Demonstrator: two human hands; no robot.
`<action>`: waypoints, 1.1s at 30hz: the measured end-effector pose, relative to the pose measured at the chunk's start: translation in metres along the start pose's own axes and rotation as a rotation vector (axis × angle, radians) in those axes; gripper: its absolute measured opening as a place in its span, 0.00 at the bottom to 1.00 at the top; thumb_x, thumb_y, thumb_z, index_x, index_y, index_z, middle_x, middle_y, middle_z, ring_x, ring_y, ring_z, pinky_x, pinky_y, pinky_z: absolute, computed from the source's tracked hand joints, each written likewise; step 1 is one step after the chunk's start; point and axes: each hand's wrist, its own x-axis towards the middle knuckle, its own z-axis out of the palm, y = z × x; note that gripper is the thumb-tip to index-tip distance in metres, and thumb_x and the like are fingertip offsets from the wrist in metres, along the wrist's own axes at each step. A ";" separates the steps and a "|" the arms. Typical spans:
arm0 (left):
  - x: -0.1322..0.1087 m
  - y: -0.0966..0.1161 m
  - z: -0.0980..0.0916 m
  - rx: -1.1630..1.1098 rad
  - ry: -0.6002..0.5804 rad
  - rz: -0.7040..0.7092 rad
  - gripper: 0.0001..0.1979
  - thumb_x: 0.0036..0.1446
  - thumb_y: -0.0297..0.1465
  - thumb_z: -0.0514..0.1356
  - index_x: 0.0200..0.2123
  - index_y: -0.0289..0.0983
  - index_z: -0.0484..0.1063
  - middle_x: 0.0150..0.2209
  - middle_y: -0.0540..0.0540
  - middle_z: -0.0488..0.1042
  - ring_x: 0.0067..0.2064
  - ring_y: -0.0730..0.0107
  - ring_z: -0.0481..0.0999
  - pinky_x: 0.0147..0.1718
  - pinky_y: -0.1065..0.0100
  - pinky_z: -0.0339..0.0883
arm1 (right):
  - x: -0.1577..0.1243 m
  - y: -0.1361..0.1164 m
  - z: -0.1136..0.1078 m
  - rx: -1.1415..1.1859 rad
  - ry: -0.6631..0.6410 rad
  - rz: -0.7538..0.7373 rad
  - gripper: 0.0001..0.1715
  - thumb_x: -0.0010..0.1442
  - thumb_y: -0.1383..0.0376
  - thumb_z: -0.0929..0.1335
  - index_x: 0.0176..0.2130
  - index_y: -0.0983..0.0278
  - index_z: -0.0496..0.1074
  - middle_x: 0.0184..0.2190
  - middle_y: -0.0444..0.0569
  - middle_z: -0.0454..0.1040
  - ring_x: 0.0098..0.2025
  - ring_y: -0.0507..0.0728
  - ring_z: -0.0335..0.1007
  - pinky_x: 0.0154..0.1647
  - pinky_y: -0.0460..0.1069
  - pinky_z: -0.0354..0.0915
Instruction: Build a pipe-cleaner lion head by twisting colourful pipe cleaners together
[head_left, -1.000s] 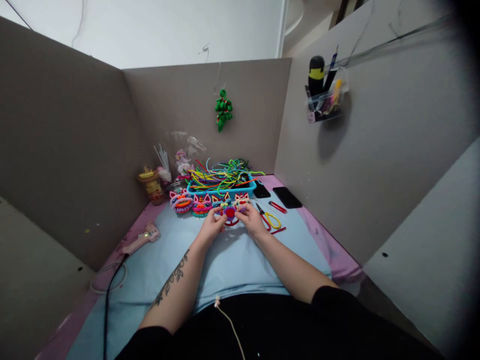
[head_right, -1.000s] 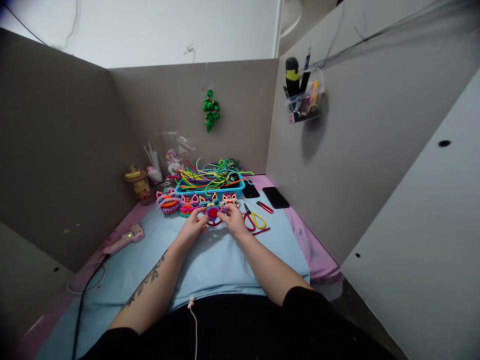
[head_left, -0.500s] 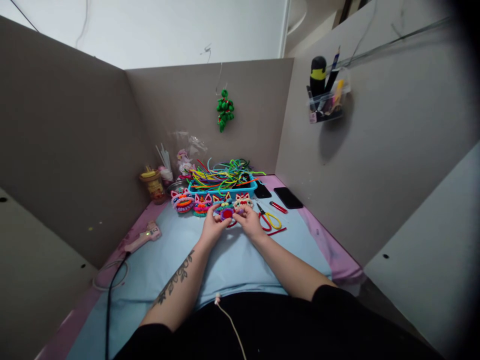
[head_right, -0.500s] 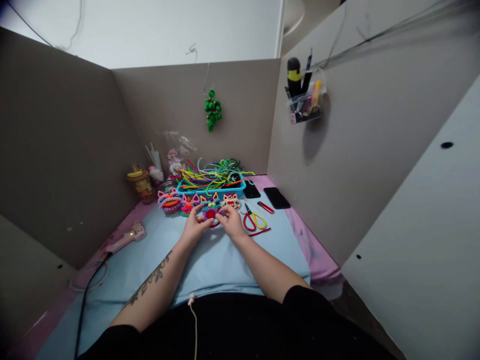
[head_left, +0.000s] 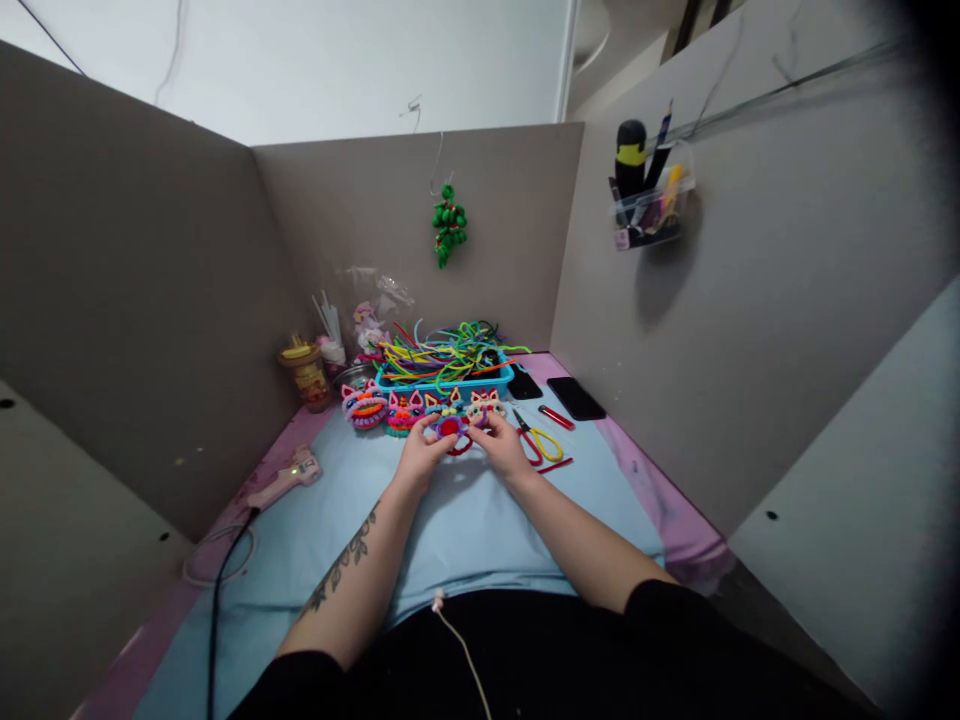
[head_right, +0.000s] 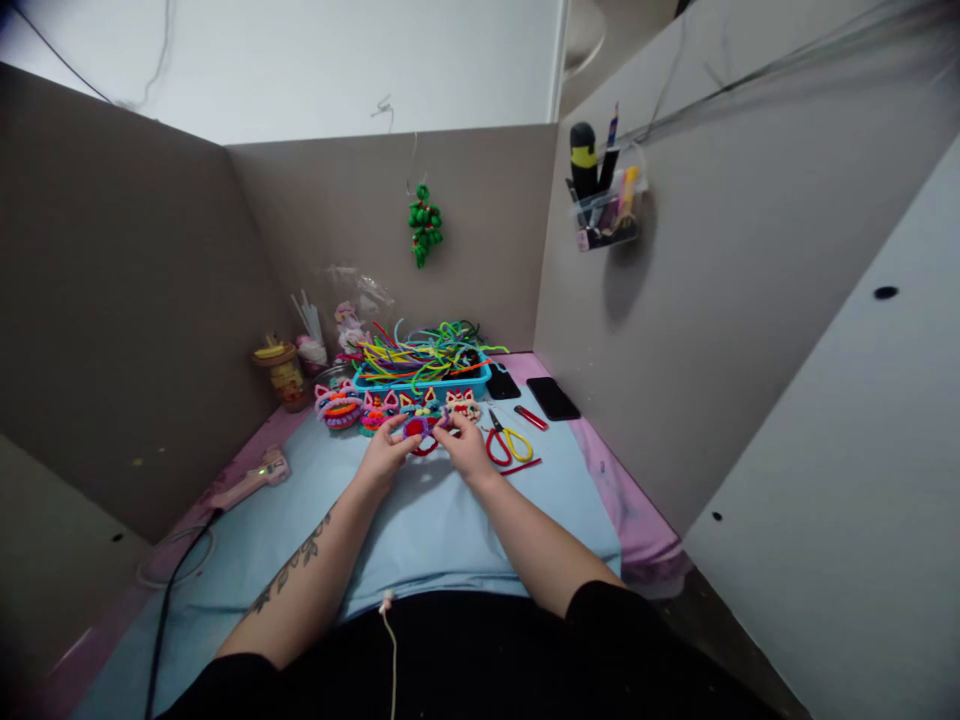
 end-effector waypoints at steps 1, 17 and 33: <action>0.000 0.001 0.000 -0.005 -0.002 -0.008 0.37 0.36 0.36 0.69 0.50 0.34 0.60 0.20 0.54 0.69 0.16 0.82 0.60 0.17 0.77 0.49 | 0.000 -0.001 0.000 -0.020 0.000 -0.012 0.08 0.50 0.60 0.69 0.29 0.62 0.69 0.27 0.43 0.69 0.30 0.53 0.65 0.32 0.48 0.62; 0.005 -0.006 0.000 -0.070 0.130 -0.027 0.34 0.36 0.36 0.68 0.47 0.32 0.62 0.17 0.57 0.65 0.15 0.82 0.57 0.15 0.76 0.46 | -0.011 -0.024 0.001 -0.433 -0.129 -0.384 0.03 0.52 0.64 0.69 0.31 0.60 0.74 0.38 0.48 0.67 0.43 0.57 0.64 0.49 0.53 0.59; 0.000 -0.005 -0.002 -0.066 -0.054 -0.149 0.29 0.36 0.37 0.69 0.43 0.32 0.69 0.18 0.53 0.68 0.17 0.78 0.63 0.16 0.75 0.51 | -0.008 -0.022 -0.006 -0.715 -0.181 -0.574 0.07 0.55 0.65 0.65 0.32 0.57 0.74 0.38 0.49 0.69 0.46 0.60 0.59 0.51 0.57 0.56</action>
